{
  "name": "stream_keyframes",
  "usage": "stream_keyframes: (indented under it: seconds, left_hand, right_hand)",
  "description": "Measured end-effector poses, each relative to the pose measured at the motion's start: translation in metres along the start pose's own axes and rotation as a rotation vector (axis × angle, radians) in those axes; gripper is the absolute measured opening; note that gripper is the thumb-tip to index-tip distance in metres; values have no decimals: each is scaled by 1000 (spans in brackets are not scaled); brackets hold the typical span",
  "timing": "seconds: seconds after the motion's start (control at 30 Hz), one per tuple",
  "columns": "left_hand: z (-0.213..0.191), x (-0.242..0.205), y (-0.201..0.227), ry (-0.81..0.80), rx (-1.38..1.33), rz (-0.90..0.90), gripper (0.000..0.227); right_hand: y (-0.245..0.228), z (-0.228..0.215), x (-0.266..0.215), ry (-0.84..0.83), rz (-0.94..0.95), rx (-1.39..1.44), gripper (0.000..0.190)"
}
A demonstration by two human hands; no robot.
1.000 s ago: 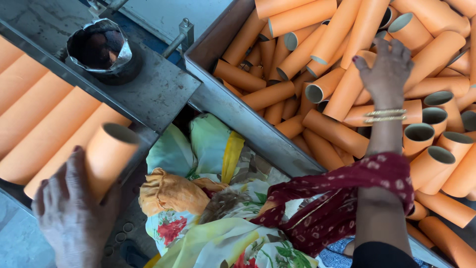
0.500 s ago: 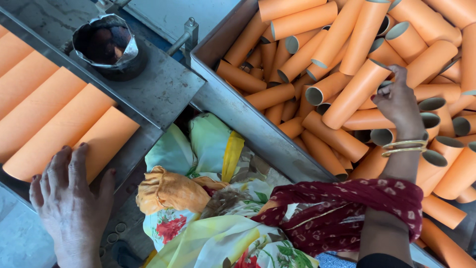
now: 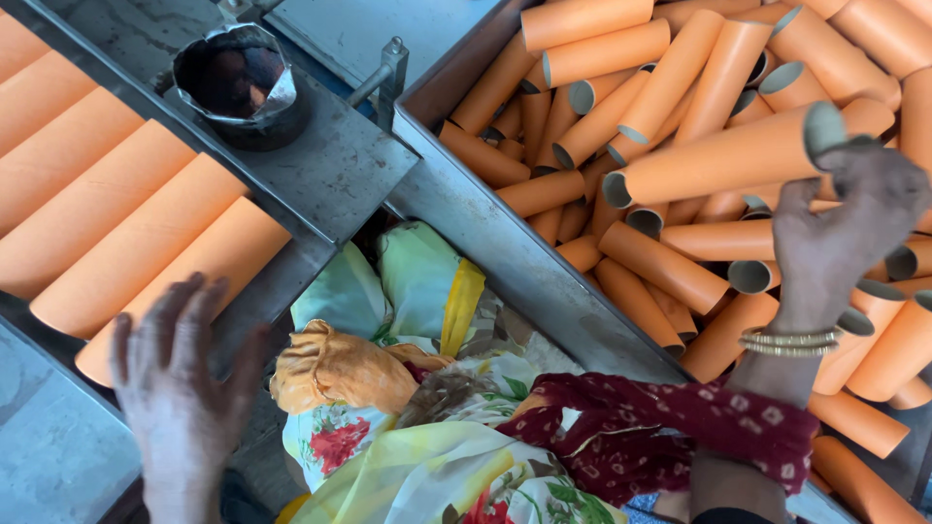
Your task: The person repeatedly picks orange paper cylinders from a large bin and places them into a metal tray. The person handles the cylinders one at a time, transferring them from the bin to the tray in a repetitive manner.
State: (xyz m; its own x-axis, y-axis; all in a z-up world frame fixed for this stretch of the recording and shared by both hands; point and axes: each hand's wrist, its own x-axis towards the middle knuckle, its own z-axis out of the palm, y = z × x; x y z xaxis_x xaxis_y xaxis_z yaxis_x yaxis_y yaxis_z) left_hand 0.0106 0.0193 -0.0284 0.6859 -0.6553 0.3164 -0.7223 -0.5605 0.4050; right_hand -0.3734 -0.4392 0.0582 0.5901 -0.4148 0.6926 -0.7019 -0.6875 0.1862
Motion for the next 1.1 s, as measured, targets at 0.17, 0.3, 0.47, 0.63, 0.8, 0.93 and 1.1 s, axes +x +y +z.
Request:
stream_keyframes:
  seconds: [0.17,0.3,0.47,0.63,0.8,0.93,1.1]
  left_hand:
    - [1,-2,51,4,-290,243,83]
    - [13,-6,93,102,-461,451,91]
    - [13,-4,77,-90,-413,323,92]
    - [-2,1,24,-76,161,21,89]
    - [-4,14,-4,-53,428,-39,76]
    - [-3,21,4,-26,470,-21,74]
    - [1,11,48,-219,-250,97,95]
  right_hand:
    - [-107,-50,14,253,-17,508,21]
    - [-190,-73,16,54,-296,866,28]
    - [-249,-51,8,-158,-378,1045,19]
    - [-245,-28,-4,-159,-186,1052,24]
    - [-228,-24,-20,-200,-33,1021,21]
    - [-232,-20,-25,-189,-60,1011,24]
    - [-253,-21,-27,-191,-189,1232,27]
